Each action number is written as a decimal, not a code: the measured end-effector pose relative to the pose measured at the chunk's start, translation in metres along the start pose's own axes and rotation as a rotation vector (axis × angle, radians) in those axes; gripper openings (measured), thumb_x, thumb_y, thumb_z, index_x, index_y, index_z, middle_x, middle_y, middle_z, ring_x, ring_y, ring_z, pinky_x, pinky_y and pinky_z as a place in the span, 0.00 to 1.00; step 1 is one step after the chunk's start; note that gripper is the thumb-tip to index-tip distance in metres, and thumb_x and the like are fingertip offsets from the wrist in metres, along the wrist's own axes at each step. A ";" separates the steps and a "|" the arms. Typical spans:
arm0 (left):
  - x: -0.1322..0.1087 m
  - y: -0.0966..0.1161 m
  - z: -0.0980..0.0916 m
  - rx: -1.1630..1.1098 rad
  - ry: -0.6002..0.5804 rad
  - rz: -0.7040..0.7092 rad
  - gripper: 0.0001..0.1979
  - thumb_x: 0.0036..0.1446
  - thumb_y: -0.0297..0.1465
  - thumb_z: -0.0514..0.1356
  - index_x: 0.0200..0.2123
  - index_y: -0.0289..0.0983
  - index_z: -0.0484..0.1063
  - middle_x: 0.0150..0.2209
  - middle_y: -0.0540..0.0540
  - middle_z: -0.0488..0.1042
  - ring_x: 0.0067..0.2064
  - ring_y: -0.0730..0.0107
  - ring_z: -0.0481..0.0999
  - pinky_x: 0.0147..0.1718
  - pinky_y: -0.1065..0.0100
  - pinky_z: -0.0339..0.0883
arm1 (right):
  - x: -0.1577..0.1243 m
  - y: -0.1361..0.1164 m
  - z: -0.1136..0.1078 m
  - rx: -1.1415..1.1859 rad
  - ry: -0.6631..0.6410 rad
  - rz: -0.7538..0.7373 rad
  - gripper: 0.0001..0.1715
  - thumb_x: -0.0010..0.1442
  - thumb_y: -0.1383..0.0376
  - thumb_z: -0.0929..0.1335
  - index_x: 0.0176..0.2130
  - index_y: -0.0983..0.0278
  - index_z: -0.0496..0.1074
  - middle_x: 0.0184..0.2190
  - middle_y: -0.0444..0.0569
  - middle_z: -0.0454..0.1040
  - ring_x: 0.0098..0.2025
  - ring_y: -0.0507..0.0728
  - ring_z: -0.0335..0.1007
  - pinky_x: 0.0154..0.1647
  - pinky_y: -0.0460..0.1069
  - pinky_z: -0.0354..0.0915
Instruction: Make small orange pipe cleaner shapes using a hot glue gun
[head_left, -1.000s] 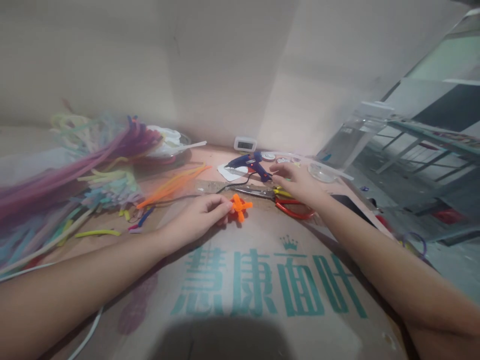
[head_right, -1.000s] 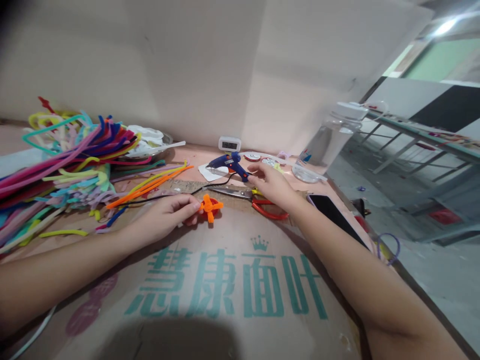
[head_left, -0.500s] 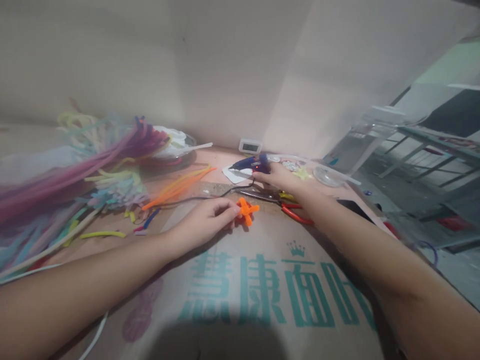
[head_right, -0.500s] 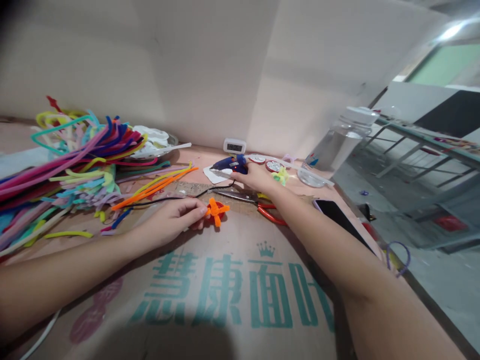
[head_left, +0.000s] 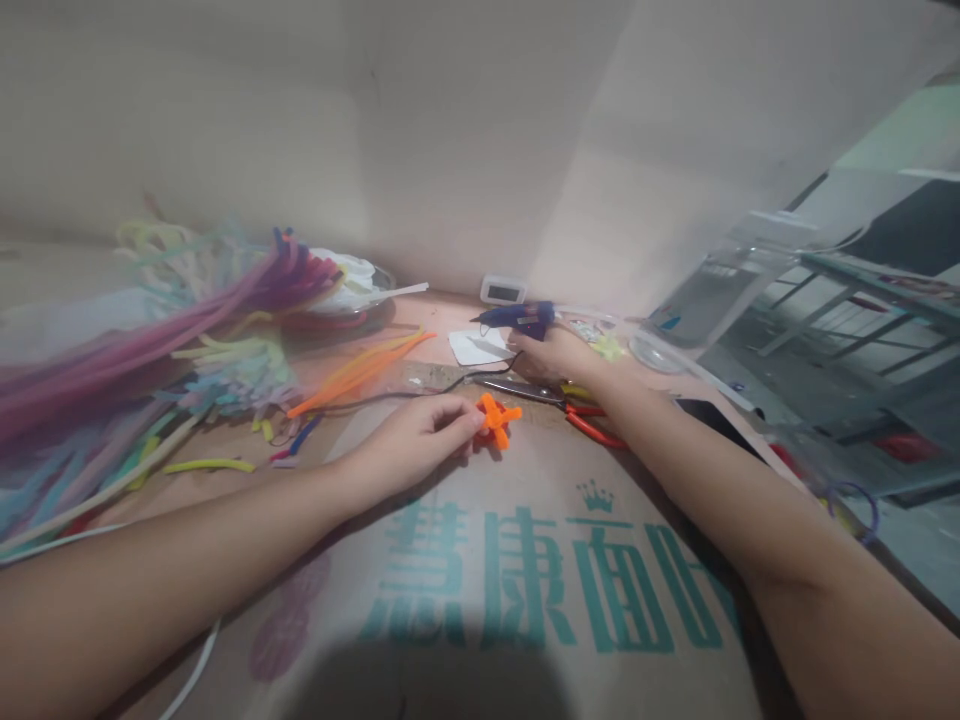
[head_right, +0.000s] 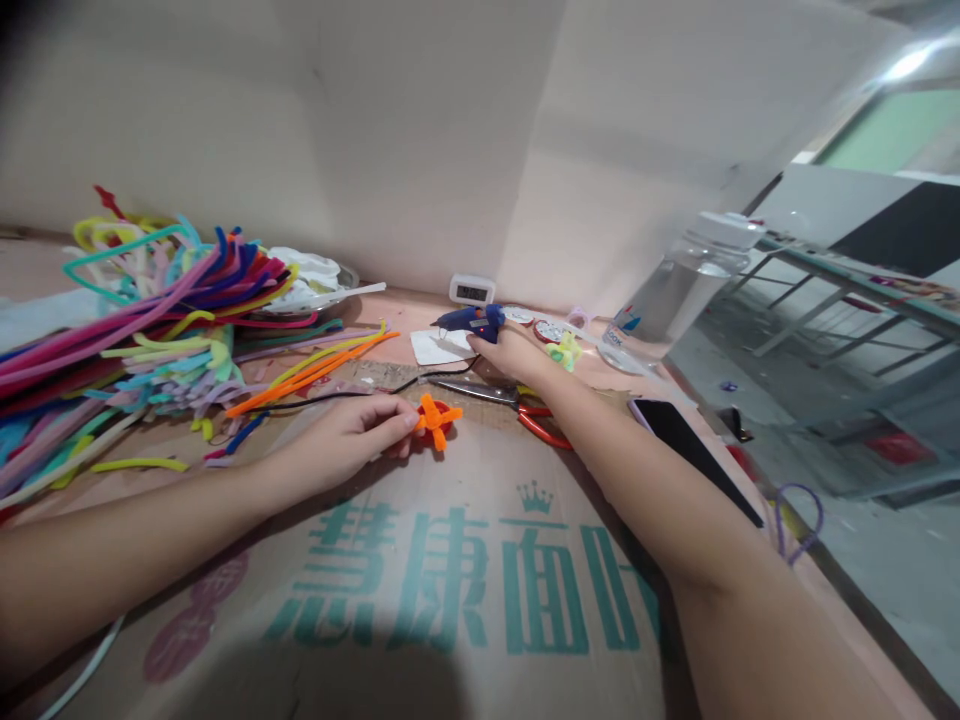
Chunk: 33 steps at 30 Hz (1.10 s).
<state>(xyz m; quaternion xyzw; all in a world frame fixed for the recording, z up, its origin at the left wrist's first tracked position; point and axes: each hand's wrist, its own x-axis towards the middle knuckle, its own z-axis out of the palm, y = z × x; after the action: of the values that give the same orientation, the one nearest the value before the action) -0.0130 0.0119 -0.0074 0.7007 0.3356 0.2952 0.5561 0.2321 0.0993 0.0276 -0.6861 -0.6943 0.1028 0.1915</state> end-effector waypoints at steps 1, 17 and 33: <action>0.000 0.000 0.000 0.006 -0.002 0.001 0.16 0.68 0.40 0.55 0.33 0.38 0.76 0.30 0.48 0.79 0.26 0.74 0.67 0.26 0.72 0.59 | -0.001 -0.001 -0.003 0.027 0.014 -0.002 0.19 0.63 0.50 0.68 0.38 0.62 0.78 0.34 0.53 0.81 0.38 0.65 0.78 0.40 0.55 0.70; -0.002 0.008 -0.003 0.072 -0.018 0.007 0.16 0.68 0.40 0.55 0.35 0.36 0.75 0.32 0.48 0.77 0.31 0.73 0.71 0.30 0.71 0.63 | -0.107 -0.001 -0.038 0.306 -0.068 -0.091 0.18 0.62 0.52 0.66 0.32 0.59 0.78 0.32 0.47 0.82 0.37 0.60 0.77 0.44 0.54 0.71; -0.003 0.005 -0.007 0.219 0.002 -0.022 0.18 0.68 0.44 0.54 0.34 0.37 0.73 0.30 0.49 0.74 0.32 0.70 0.72 0.32 0.69 0.62 | -0.141 0.021 -0.014 0.401 -0.098 -0.198 0.19 0.57 0.48 0.67 0.26 0.59 0.71 0.29 0.47 0.78 0.36 0.60 0.76 0.40 0.53 0.72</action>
<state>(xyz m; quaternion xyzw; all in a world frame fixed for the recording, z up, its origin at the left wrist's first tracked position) -0.0191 0.0127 -0.0009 0.7532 0.3741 0.2516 0.4789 0.2554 -0.0411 0.0141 -0.5571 -0.7323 0.2527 0.2992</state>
